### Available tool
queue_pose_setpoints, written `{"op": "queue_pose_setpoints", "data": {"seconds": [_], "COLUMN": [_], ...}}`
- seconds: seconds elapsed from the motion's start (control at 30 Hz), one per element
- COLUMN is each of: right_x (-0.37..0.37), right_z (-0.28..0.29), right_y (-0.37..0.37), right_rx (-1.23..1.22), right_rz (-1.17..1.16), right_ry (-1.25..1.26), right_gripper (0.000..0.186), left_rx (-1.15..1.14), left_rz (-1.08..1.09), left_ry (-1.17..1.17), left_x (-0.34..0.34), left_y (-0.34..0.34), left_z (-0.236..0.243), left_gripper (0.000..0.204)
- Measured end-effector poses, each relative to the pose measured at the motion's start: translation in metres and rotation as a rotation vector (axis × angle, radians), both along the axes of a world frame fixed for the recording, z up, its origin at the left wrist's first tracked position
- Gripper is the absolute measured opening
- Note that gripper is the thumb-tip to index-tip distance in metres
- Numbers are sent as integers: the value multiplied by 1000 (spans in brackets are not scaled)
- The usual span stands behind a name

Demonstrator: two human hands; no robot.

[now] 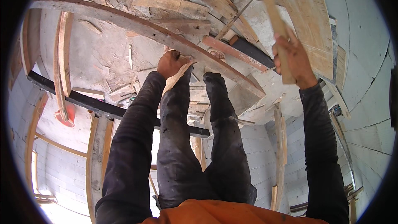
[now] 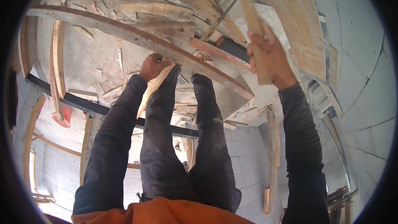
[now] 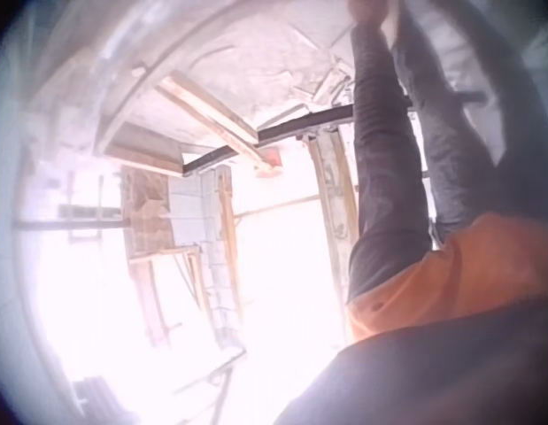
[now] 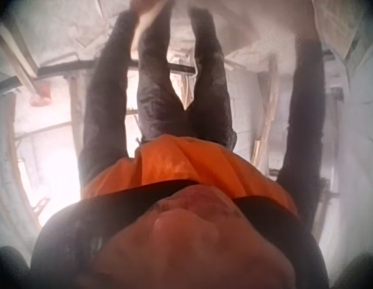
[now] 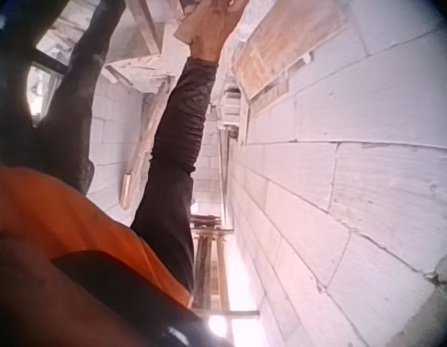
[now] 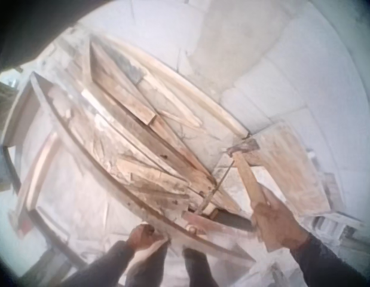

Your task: The person saws a piece of wood with a hand saw, then uses a small axe and a hammer to shape and fit a wooden piece into a frame.

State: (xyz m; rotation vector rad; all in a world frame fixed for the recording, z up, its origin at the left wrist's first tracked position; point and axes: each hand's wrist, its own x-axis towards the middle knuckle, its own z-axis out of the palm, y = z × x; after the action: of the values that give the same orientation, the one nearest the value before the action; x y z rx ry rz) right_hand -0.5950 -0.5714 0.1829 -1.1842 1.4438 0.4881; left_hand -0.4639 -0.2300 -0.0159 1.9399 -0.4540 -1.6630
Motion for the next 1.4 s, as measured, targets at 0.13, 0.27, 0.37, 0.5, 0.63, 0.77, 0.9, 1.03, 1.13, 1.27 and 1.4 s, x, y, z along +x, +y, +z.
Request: {"op": "queue_pose_setpoints", "data": {"seconds": [0.13, 0.27, 0.37, 0.5, 0.63, 0.77, 0.9, 1.03, 1.13, 1.27, 1.4], "right_x": [-6, -36, -29, -9, -38, -31, -5, -1, -5, -14, -9], "right_z": [-46, -17, -8, -5, -67, -17, 2, -20, -40, -22, -14], "right_y": [30, 87, 50, -12, 5, 97, 41, -8, 10, 55, 43], "right_rx": [-346, 605, 374, -196, -273, 644, 352, -237, -327, 118, 15], "right_rz": [-366, 169, 166, -86, -623, 109, 81, -257, -367, -31, -83], "right_ry": [-207, 55, 148, -28, -393, 117, 53, -143, -221, -31, 9], "right_gripper": [63, 77, 79, 37, 37, 63, 68, 54, 55, 58, 62], "left_rx": [-29, -22, -36, 18, -4, -43, -8, -10, -18, -17, -83], "left_rz": [-27, -88, 44, -27, -35, -54, 12, -8, 24, -55, 71], "left_ry": [-1, -20, 28, -46, -2, -51, -5, 4, -56, -1, -51], "left_x": [-5, 0, -8, -8, -4, -3, -3, -2, -14, -4, -10], "left_y": [2, 0, 8, 13, -1, 1, 4, 1, 11, 5, 12], "left_z": [-12, -2, -9, -11, -3, -1, -1, 3, -3, -6, 2], "left_gripper": [52, 51, 51, 52, 55, 56, 58, 56, 53, 54, 54]}}
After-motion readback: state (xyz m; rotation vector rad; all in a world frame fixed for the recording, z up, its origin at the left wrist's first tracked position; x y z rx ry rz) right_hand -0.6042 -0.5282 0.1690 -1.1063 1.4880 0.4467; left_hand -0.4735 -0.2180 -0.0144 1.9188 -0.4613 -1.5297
